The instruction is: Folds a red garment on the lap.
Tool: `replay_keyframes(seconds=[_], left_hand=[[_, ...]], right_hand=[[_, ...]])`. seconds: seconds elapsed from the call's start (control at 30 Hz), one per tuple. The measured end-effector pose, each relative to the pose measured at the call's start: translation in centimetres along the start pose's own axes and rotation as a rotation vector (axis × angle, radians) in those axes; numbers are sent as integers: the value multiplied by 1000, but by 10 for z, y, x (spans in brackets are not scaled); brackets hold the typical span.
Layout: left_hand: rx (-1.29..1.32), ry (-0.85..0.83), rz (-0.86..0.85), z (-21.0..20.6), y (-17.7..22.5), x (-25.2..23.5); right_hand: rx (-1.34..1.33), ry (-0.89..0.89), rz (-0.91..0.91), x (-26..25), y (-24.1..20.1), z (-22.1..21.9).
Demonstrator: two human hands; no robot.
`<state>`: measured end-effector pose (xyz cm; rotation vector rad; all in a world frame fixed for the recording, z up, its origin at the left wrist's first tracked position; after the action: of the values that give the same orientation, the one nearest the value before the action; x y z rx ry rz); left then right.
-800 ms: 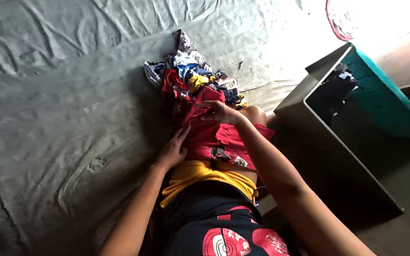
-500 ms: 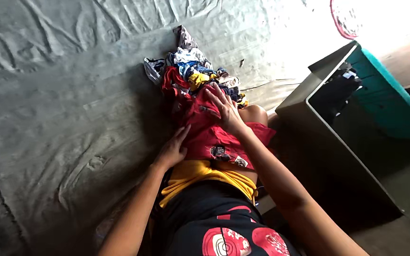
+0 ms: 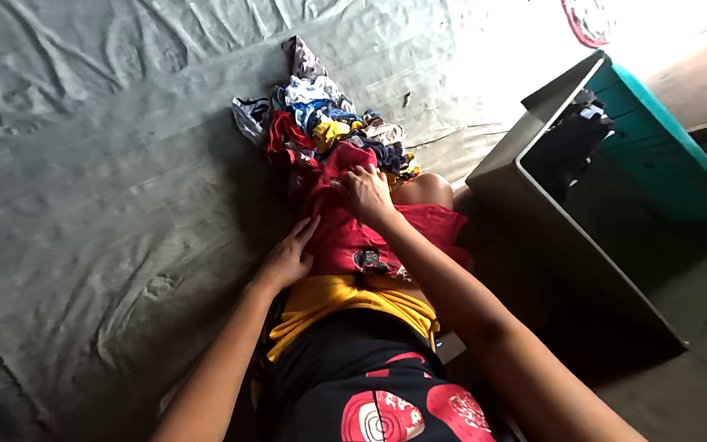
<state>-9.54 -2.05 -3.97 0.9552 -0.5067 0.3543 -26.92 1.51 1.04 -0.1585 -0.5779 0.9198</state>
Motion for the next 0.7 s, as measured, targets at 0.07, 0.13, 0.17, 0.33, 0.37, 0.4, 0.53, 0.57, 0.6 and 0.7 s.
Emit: replay_keyframes(seconds=[0.07,0.13,0.17,0.33,0.37,0.4,0.53,0.57,0.6,0.7], left_hand=[[-22,-28,30,0,0,-1],[-31,-32,38,-1,0,0],[-28,-36,35,-1,0,0],[-18,-27,3,2,2,0],[-14,-32,3,1,1,0],[-7,-32,2,2,0,0],[29,1,-8,3,-2,0],[44,15,-12,3,-4,1],[56,33,-17,4,-5,2],[82,71,-44,4,-5,6]], right_hand=[[62,-153,-111,-14,-5,-2],[65,-278,-188,-16,-16,-2],[46,-339,-202,-15,-23,-4],[-295,-299,-75,-27,-28,-18],[-401,-239,-18,-30,-26,-18],[-510,-180,41,-31,-25,-15],[-682,111,246,-23,-2,2],[-614,198,232,-17,6,9],[-524,276,195,-8,12,16],[-205,407,241,36,-3,18]])
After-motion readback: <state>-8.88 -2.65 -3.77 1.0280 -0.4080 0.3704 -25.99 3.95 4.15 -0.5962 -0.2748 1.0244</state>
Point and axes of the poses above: each hand's wrist, its own x-axis away from the middle knuckle, its own z-axis out of the back of the hand, y = z × x, the point moved 10 cm from there along -x, towards the middle knuckle, and after that the axes turned 9 degrees about -y, right-handed, at the moved point
